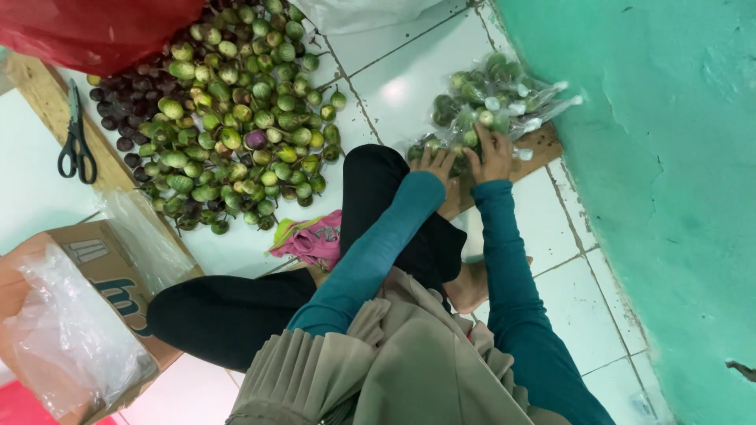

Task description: Bagging small eggplants into individual plastic bags while sitting on the floor

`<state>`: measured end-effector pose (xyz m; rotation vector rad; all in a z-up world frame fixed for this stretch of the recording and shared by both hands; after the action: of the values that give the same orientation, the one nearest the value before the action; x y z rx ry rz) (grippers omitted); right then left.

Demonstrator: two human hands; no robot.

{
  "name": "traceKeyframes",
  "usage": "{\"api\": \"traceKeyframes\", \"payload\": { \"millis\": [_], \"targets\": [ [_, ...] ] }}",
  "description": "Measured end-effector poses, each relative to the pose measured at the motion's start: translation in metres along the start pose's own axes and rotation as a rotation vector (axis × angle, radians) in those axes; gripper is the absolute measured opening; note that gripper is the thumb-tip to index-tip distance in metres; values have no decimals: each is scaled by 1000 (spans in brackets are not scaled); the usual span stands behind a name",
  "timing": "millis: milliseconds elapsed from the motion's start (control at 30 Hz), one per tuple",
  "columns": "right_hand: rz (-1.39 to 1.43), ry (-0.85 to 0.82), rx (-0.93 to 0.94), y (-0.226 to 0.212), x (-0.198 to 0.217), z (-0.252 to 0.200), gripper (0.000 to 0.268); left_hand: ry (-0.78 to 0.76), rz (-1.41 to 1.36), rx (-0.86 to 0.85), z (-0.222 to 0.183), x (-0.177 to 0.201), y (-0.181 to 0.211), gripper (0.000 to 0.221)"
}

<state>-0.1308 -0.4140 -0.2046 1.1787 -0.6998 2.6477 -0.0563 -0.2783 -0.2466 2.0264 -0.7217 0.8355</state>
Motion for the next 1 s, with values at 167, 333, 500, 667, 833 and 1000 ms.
{"api": "traceKeyframes", "payload": {
  "millis": [167,333,500,667,833,1000],
  "targets": [
    [37,12,0,-40,33,32,57,-10,-38,7,1,2,-4,70],
    [134,55,-24,-91,57,50,42,136,0,52,-4,-1,-32,58],
    [477,-78,-62,-188,27,60,31,85,-175,76,-70,63,-90,56],
    [624,-171,126,-321,-17,31,26,360,-454,196,-191,58,-204,56],
    [689,-255,306,-404,-75,-26,23,485,-522,472,-304,-7,-320,55],
    [142,-886,311,-418,-154,-109,46,636,-608,764,-352,-115,-385,42]
  ]
}}
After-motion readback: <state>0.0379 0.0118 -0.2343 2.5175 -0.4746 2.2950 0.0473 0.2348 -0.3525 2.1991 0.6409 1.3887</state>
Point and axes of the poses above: each hand's wrist, its own z-axis towards the middle knuckle, its own x-axis out of the back of the hand, y = z × x, the point moved 8 cm from there along z, towards the middle knuckle, and after that the axes turned 8 degrees about y, right-handed, at the moved point
